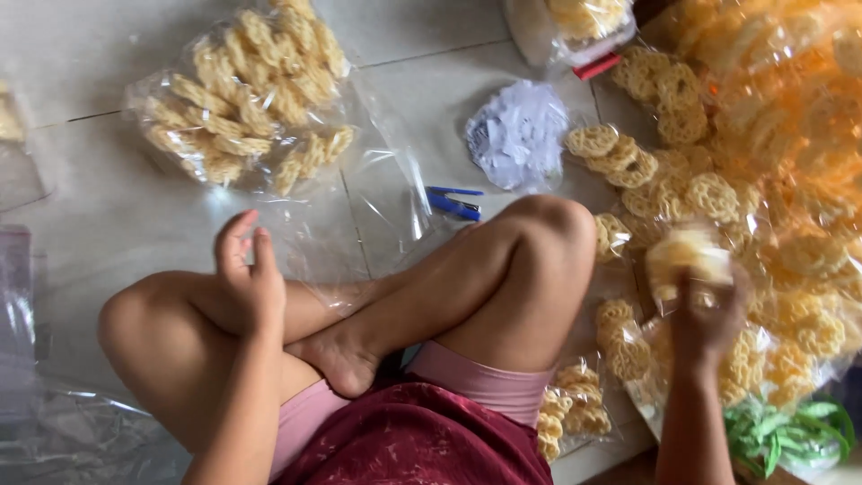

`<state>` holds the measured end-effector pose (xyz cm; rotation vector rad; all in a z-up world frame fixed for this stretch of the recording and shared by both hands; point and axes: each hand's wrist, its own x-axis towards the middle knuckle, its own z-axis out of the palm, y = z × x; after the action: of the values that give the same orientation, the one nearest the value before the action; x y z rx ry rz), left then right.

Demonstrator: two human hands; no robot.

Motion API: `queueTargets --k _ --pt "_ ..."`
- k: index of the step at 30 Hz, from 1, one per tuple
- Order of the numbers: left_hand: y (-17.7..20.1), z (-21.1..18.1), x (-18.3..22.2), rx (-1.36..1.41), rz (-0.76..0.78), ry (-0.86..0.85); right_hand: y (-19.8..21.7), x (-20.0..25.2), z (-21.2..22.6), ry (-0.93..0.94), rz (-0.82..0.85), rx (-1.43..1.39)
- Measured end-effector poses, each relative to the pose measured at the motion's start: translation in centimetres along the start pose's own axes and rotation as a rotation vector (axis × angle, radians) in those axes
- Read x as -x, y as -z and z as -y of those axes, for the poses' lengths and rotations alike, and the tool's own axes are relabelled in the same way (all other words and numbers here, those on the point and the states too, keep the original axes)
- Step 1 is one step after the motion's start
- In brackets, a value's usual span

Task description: Packing snacks into plastic bags and sealing them with a stapler

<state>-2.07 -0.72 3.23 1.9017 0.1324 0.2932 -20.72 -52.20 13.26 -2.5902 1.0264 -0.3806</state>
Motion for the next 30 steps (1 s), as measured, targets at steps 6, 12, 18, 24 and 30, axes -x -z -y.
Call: queueTargets --k 6,12,18,24,30 --pt "0.3 -6.5 4.4 0.288 0.296 0.240 1.5 -1.7 6.8 -0.292 -0.099 -1.076" --pt "1.9 -10.8 6.9 0.765 0.845 0.600 -9.5 8.0 24.5 0.155 1.088 -1.019" --pt "5.0 -9.0 7.5 0.745 0.375 0.648 -10.7 13.0 31.2 -0.199 1.488 -1.725" --pt "5.0 -8.5 6.5 0.665 0.291 0.617 -9.6 12.5 28.8 0.055 1.520 -0.947" --pt "2.8 -9.3 7.1 0.735 0.229 0.685 -9.4 10.2 27.5 0.035 1.376 -0.756"
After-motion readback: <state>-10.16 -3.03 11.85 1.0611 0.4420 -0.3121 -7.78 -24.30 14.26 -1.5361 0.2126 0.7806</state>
